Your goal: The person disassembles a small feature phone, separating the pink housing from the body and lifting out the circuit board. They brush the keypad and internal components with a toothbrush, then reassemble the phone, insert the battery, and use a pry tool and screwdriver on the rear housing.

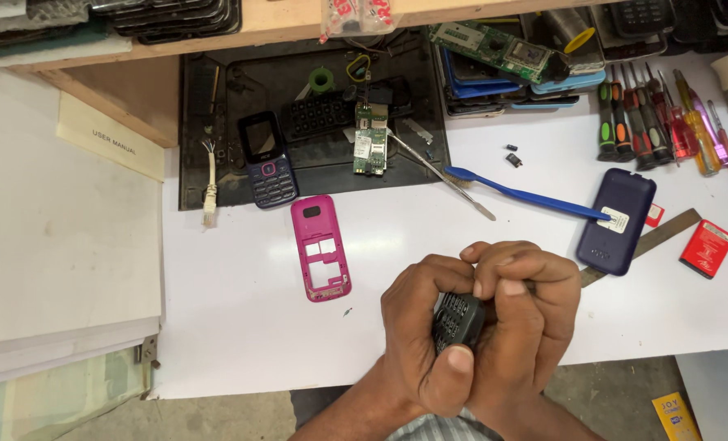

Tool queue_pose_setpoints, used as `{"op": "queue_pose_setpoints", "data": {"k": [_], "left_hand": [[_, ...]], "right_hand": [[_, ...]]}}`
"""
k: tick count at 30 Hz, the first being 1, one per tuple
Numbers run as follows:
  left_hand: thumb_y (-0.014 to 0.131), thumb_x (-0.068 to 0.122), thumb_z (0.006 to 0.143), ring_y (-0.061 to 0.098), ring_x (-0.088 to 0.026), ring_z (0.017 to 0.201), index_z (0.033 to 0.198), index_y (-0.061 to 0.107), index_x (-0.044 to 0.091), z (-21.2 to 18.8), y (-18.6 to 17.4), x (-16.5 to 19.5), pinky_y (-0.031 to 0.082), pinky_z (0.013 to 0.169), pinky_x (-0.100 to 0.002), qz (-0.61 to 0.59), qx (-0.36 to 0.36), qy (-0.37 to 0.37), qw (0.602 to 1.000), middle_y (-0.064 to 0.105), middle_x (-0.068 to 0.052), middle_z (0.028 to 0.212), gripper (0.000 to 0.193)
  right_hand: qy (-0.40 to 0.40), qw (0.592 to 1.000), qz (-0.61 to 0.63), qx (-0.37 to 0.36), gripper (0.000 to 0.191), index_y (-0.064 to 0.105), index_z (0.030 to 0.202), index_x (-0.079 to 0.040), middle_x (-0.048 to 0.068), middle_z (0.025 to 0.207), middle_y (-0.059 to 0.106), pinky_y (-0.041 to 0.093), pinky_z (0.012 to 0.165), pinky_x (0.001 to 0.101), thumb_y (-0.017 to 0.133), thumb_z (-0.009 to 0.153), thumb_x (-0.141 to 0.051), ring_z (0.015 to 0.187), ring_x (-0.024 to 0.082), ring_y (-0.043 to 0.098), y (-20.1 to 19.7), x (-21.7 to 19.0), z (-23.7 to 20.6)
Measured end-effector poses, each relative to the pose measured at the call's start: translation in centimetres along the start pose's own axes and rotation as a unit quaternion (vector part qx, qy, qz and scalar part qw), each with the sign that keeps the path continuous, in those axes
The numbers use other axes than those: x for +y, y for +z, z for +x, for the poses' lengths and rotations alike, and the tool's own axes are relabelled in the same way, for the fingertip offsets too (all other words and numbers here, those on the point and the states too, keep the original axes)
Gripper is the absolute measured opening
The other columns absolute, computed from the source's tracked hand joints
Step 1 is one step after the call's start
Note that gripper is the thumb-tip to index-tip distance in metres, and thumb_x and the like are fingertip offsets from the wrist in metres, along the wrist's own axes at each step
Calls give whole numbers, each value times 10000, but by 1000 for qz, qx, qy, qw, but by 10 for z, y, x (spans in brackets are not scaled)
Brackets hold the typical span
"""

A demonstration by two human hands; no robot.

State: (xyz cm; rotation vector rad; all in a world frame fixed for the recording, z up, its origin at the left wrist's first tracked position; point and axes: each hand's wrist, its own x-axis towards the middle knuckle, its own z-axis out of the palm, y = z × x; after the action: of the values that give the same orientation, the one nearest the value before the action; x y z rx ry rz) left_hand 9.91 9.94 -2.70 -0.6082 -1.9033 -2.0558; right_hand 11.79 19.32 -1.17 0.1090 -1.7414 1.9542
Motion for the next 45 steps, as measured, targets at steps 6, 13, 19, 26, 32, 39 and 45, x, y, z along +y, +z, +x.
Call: {"op": "queue_pose_setpoints", "data": {"k": [6,13,19,26,32,39,45], "left_hand": [[457,637,1056,614,-207,818,1088,567,14,-4,1,-1,519,734,-340,-12,-8,-9,1000,640,-143,980,634],[478,589,1049,601,-211,788,1037,566,23,-8,2,-6,499,714,-345,9,-9,8,1000,636,-123,941,572],[488,565,1051,623,-222,795,1038,571,29,-8,4,-5,519,728,-347,19,-22,17,999,657,-116,955,542],[463,567,1062,681,-212,848,1072,576,23,-11,16,-4,572,733,-332,7,7,-8,1000,677,-127,994,556],[404,597,1092,664,-166,791,1088,560,24,-12,18,-2,553,693,-311,-5,5,-37,999,668,-117,1021,594],[365,643,1075,652,-183,795,1075,569,8,-9,19,-1,525,636,-315,-3,4,-58,998,636,-113,958,667],[350,637,1102,662,-190,777,1069,577,17,-7,14,-1,532,664,-318,6,3,-37,999,640,-126,943,661]], "right_hand": [[1,1000,-9,12,89,423,1196,-64,55,898,501,484,1051,416,382,1127,-102,813,117,456,0,0,-2],[10,999,4,32,131,439,1198,-55,60,871,505,500,1022,427,388,1101,-126,833,132,477,1,1,-1],[22,999,28,16,110,441,1138,-34,48,832,473,495,977,405,404,1100,-130,786,118,433,-5,0,3],[42,995,84,21,93,426,1055,-55,26,746,425,477,822,374,398,1047,-143,676,115,379,-4,5,16],[54,994,88,38,136,365,978,-88,14,688,377,450,738,338,425,1048,-188,628,107,320,0,4,20],[81,991,92,49,196,345,960,-95,23,662,369,423,715,329,395,1103,-220,619,102,298,3,1,23],[21,995,54,81,150,357,1074,-90,45,717,416,511,881,377,387,1116,-231,691,135,376,10,-2,19]]}}
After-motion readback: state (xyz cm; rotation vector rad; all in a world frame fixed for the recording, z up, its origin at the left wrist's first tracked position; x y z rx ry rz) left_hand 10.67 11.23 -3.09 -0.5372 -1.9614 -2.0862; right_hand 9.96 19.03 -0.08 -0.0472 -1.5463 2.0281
